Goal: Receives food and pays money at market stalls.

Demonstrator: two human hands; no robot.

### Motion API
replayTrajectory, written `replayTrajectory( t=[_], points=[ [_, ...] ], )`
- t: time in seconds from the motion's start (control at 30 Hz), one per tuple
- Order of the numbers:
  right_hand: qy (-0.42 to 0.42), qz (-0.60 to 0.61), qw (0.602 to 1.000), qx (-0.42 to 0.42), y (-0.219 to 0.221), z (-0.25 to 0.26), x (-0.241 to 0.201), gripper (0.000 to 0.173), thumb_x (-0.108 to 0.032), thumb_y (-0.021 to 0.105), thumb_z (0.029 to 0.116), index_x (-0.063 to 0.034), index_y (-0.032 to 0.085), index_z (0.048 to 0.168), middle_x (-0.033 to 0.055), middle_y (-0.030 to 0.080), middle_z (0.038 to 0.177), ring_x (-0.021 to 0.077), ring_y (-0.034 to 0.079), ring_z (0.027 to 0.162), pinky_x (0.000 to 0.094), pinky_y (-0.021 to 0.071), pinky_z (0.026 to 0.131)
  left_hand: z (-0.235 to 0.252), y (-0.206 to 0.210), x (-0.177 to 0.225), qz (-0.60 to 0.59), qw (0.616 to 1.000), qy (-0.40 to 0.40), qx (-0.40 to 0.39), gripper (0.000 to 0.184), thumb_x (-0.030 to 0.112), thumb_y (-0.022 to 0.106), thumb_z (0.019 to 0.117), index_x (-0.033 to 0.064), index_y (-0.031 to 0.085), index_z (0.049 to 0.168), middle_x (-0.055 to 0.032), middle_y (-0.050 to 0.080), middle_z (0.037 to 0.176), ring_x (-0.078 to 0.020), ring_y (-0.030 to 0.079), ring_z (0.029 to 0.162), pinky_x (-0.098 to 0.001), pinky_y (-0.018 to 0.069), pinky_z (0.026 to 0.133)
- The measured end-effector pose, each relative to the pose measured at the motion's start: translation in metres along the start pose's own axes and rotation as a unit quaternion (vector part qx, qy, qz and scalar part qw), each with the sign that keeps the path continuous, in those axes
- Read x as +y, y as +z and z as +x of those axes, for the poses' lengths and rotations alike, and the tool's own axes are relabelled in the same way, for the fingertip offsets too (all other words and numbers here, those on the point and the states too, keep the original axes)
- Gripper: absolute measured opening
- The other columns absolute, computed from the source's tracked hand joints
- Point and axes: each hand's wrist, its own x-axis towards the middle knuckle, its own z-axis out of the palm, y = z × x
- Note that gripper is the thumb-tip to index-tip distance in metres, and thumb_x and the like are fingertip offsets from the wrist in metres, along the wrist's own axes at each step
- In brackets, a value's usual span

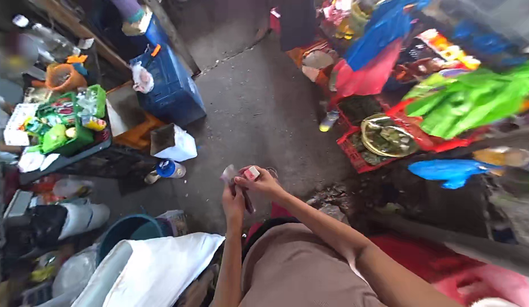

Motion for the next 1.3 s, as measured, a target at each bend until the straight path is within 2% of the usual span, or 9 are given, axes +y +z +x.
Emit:
replayTrajectory(
  t=[0.13, 0.33, 0.47, 0.57, 0.63, 0.8, 0.97, 1.1, 1.3],
  points=[
    [0.036, 0.001, 0.999, 0.006, 0.014, 0.103, 0.007, 0.023, -0.009, 0.066, 0.0956, 0.0058, 0.067, 0.113, 0.0101, 0.072, 0.098, 0.0113, 0.068, 0.087, 0.0323, 0.0582, 0.083, 0.101, -0.016, 0.009, 0.049, 0.998, 0.003, 0.025, 0.028, 0.012, 0.064, 0.0977, -0.0071, 0.063, 0.119, -0.0183, 0.071, 0.099, -0.0233, 0.070, 0.089, -0.0439, 0.0581, 0.084],
    [0.138, -0.039, 0.987, -0.075, 0.048, 0.293, -0.027, 0.023, -0.025, 0.067, 0.0996, -0.0025, 0.068, 0.104, -0.0021, 0.063, 0.074, 0.0029, 0.052, 0.057, 0.0223, 0.0462, 0.053, 0.254, -0.062, 0.023, -0.305, 0.948, -0.093, 0.000, 0.028, 0.012, 0.049, 0.1079, -0.0075, 0.059, 0.124, -0.0116, 0.072, 0.099, -0.0172, 0.072, 0.086, -0.0364, 0.0616, 0.081],
    [0.148, -0.125, 0.963, -0.185, 0.104, 0.399, -0.050, 0.048, -0.036, 0.063, 0.1021, -0.0035, 0.049, 0.136, 0.0041, 0.062, 0.096, 0.0053, 0.056, 0.064, 0.0231, 0.0501, 0.059, 0.344, -0.108, 0.007, 0.004, 0.969, -0.037, 0.245, 0.053, 0.008, 0.063, 0.0994, -0.0086, 0.037, 0.143, -0.0184, 0.071, 0.092, -0.0229, 0.072, 0.076, -0.0406, 0.0605, 0.071],
    [0.178, -0.137, 0.940, -0.255, 0.165, 0.463, -0.059, 0.041, -0.038, 0.040, 0.1121, -0.0013, 0.050, 0.128, 0.0051, 0.064, 0.085, 0.0097, 0.059, 0.054, 0.0242, 0.0520, 0.049, 0.405, -0.156, -0.010, 0.157, 0.930, 0.037, 0.330, 0.030, -0.001, 0.059, 0.0966, -0.0145, 0.057, 0.123, -0.0270, 0.068, 0.110, -0.0342, 0.070, 0.096, -0.0467, 0.0585, 0.085],
    [0.205, -0.138, 0.917, -0.313, 0.208, 0.506, -0.055, 0.045, -0.040, 0.030, 0.1136, -0.0013, 0.052, 0.121, 0.0042, 0.064, 0.080, 0.0112, 0.061, 0.055, 0.0251, 0.0530, 0.049, 0.448, -0.187, -0.025, 0.169, 0.931, 0.069, 0.315, 0.022, -0.008, 0.055, 0.0921, -0.0096, 0.070, 0.109, -0.0263, 0.068, 0.120, -0.0357, 0.070, 0.105, -0.0457, 0.0579, 0.091],
    [0.250, -0.199, 0.870, -0.376, 0.322, 0.603, -0.018, 0.055, -0.046, 0.028, 0.1125, -0.0004, 0.059, 0.118, 0.0048, 0.063, 0.077, 0.0127, 0.060, 0.058, 0.0280, 0.0518, 0.053, 0.542, -0.270, -0.056, -0.023, 0.967, -0.029, 0.252, 0.034, -0.005, 0.048, 0.0973, -0.0004, 0.073, 0.119, -0.0158, 0.071, 0.123, -0.0205, 0.069, 0.112, -0.0378, 0.0553, 0.099],
    [0.215, -0.283, 0.866, -0.351, 0.405, 0.686, -0.012, 0.059, -0.047, 0.030, 0.1118, 0.0002, 0.061, 0.128, 0.0155, 0.067, 0.096, 0.0216, 0.065, 0.082, 0.0423, 0.0546, 0.080, 0.639, -0.348, -0.054, -0.345, 0.898, -0.213, 0.169, 0.023, 0.009, 0.044, 0.1069, -0.0022, 0.058, 0.122, -0.0080, 0.067, 0.095, -0.0128, 0.066, 0.080, -0.0304, 0.0570, 0.074],
    [0.237, -0.166, 0.884, -0.367, 0.436, 0.749, -0.004, 0.054, -0.042, 0.029, 0.1125, -0.0034, 0.066, 0.106, -0.0017, 0.055, 0.070, 0.0058, 0.052, 0.061, 0.0249, 0.0477, 0.062, 0.713, -0.400, -0.059, -0.447, 0.841, -0.300, 0.063, 0.036, 0.033, 0.038, 0.1116, 0.0070, 0.063, 0.113, -0.0031, 0.068, 0.092, -0.0117, 0.067, 0.083, -0.0291, 0.0571, 0.081],
    [0.290, -0.065, 0.862, -0.412, 0.482, 0.842, 0.000, 0.054, -0.038, 0.022, 0.1128, -0.0037, 0.063, 0.112, 0.0000, 0.064, 0.070, 0.0080, 0.060, 0.057, 0.0237, 0.0513, 0.054, 0.808, -0.450, -0.069, -0.494, 0.797, -0.344, 0.036, 0.038, 0.033, 0.040, 0.1106, 0.0057, 0.064, 0.103, -0.0059, 0.069, 0.083, -0.0127, 0.068, 0.072, -0.0278, 0.0592, 0.067]
  ],
)
